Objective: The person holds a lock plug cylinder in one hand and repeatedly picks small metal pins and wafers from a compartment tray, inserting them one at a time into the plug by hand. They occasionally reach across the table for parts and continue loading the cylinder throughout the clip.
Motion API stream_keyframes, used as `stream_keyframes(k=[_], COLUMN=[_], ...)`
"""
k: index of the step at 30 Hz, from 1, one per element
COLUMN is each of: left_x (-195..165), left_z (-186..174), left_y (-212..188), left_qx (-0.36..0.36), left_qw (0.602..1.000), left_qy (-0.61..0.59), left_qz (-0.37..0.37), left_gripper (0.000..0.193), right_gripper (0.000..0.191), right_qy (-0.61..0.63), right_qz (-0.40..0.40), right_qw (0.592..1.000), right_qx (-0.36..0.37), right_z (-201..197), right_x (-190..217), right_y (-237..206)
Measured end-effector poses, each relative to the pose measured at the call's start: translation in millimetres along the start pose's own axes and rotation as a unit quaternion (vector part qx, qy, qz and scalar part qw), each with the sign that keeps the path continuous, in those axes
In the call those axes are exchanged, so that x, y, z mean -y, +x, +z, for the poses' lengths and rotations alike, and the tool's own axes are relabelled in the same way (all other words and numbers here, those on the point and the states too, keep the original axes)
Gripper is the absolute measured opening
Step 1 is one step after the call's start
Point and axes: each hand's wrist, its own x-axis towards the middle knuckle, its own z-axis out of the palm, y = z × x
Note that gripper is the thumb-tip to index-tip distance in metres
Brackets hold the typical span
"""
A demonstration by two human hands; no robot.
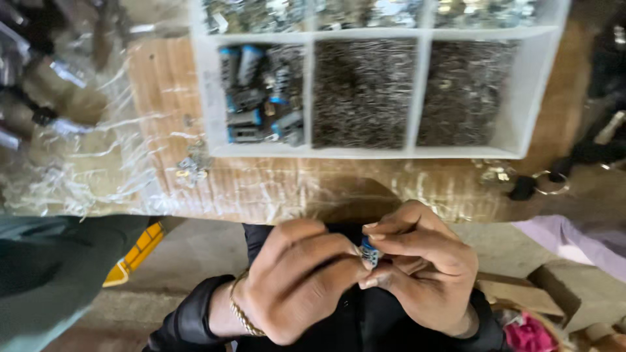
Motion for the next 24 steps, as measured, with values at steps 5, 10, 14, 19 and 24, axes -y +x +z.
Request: stream_keyframes(k=[5, 10, 14, 19, 24], left_x=[-3.9, -21.3, -27.1, -4.4, -5.4], left_z=[5.3, 36.1, 69.8, 51.4, 37.7], left_y=[10.9, 57.7, 88.2, 65.2, 41.1], left_qx=[0.095, 0.159, 0.122, 0.163, 0.034], left_qw=[0.982, 0.895, 0.949, 0.958, 0.988], left_qy=[-0.14, -0.303, 0.29, 0.211, 0.151], left_qz=[-0.087, -0.287, 0.005, 0.102, -0.003], left_gripper=[0.026, 0.027, 0.041, 0.028, 0.029], right_gripper=[0.024, 0.026, 0.029, 0.029, 0.036], right_qy=[-0.042, 0.05, 0.106, 0.093, 0.116], right_qz=[-0.075, -0.061, -0.079, -0.089, -0.039], right_qw=[0.993, 0.997, 0.985, 0.986, 0.989], right_qx=[0.083, 0.018, -0.114, -0.108, -0.076], right_z=[-27.5, -63.2, -74.3, -81.3, -72.3], right_x=[3.5, 7.4, 12.1, 12.1, 1.4], right_y=[-3.1, -16.0, -37.6, -49.3, -35.5])
